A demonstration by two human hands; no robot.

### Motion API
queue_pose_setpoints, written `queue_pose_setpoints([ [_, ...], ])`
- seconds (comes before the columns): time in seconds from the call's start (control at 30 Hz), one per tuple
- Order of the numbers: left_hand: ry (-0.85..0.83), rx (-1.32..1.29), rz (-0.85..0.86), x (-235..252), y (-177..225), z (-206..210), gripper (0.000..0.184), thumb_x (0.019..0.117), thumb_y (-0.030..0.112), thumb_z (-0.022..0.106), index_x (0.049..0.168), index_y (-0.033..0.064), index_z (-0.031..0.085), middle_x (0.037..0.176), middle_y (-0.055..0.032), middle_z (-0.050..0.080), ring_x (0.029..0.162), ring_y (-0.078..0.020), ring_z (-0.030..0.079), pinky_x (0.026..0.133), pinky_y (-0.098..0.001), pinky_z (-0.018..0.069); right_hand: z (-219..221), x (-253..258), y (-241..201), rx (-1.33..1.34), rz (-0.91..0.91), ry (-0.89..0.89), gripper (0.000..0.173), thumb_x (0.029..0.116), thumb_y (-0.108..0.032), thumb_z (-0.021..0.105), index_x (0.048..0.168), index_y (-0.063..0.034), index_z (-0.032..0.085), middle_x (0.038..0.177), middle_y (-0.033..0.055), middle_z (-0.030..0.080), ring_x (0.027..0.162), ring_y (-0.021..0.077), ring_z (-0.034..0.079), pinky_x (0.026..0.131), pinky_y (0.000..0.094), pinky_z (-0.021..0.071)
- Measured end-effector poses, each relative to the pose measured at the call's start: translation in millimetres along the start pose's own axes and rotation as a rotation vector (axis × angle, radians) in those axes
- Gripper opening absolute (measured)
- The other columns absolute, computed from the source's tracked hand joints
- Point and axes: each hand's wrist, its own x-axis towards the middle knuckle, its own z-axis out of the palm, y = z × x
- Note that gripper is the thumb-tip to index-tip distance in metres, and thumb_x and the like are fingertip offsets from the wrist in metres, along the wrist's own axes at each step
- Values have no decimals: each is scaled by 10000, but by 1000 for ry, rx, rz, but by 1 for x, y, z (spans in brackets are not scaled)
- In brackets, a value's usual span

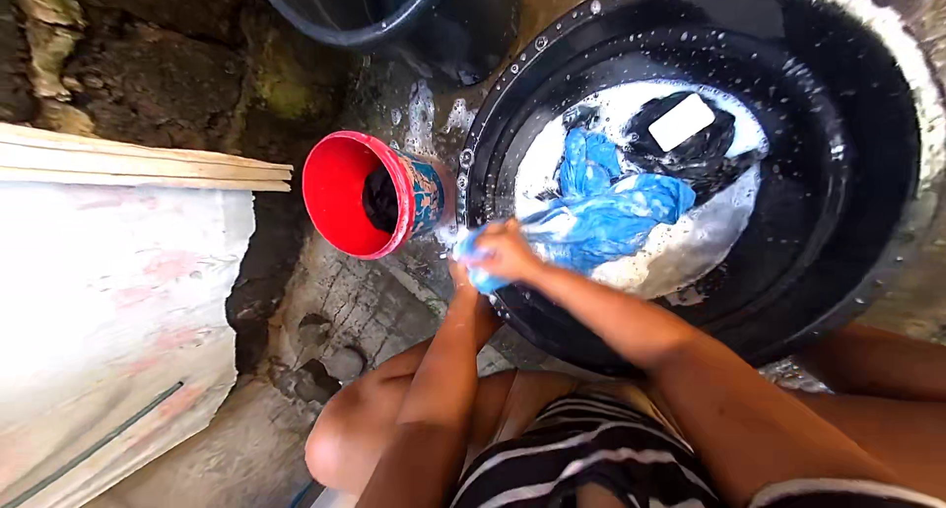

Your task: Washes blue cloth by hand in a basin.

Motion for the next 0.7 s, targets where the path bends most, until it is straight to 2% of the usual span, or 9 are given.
queue_pose_setpoints([
  [0.1,206,29,388,15,-47,20,359,1073,196,488,1249,-88,621,1207,-286,662,1164,-371,635,1040,-522,478,-52,37,60,-55,444,-56,488,986,-461,649,1052,11,748,1096,246,721,1114,414,664,1029,675,435],
  [0.2,149,40,362,8,-37,15,322,1062,173,503,1229,-69,636,1192,-262,673,1152,-342,641,1040,-507,470,-88,44,51,380,639,322,434,1012,-408,633,1043,19,702,931,151,692,850,233,664,823,459,553],
  [0.27,125,70,326,16,-43,6,376,1082,214,461,1279,-74,601,1233,-291,648,1189,-385,622,1057,-545,457,-106,31,40,659,642,495,342,1039,-397,586,1027,-62,650,747,2,549,639,100,522,609,295,470],
  [0.3,137,67,290,24,-46,-1,463,1110,287,398,1347,-77,557,1301,-315,607,1250,-420,581,1092,-574,423,-116,20,38,754,616,517,286,1050,-381,572,1003,-103,617,705,-45,513,600,71,503,576,261,470],
  [0.4,374,61,356,20,-29,-19,498,1106,332,382,1329,-77,561,1292,-309,599,1246,-414,567,1093,-552,419,-143,-18,33,877,551,458,203,1062,-295,564,1106,-103,611,823,-30,577,691,85,573,655,270,527],
  [0.47,493,233,628,-3,-5,-22,395,1069,251,445,1249,-42,638,1268,-276,624,1264,-418,548,1117,-563,372,-157,-36,29,908,545,437,189,1064,-239,554,1162,-86,606,889,-3,622,759,104,614,702,287,547],
  [0.57,285,701,958,-26,30,-5,395,1032,313,517,1305,68,662,1342,-219,624,1316,-438,518,1085,-657,347,-170,-47,13,1011,443,436,171,1089,-176,473,1193,-77,565,945,37,695,838,149,690,773,333,593],
  [0.63,91,1011,886,-25,46,19,526,1014,349,589,1426,23,557,1419,-257,557,1357,-470,460,1101,-664,315,-172,-49,-5,1043,355,402,231,1092,-125,405,1241,-58,568,1019,74,732,836,161,710,714,305,588],
  [0.7,29,1205,730,-23,54,42,476,994,230,624,1374,-50,563,1396,-288,553,1349,-475,460,1123,-647,301,-175,-54,-23,1018,301,313,328,1090,-103,369,1341,-38,571,1092,89,740,832,160,718,646,278,580],
])
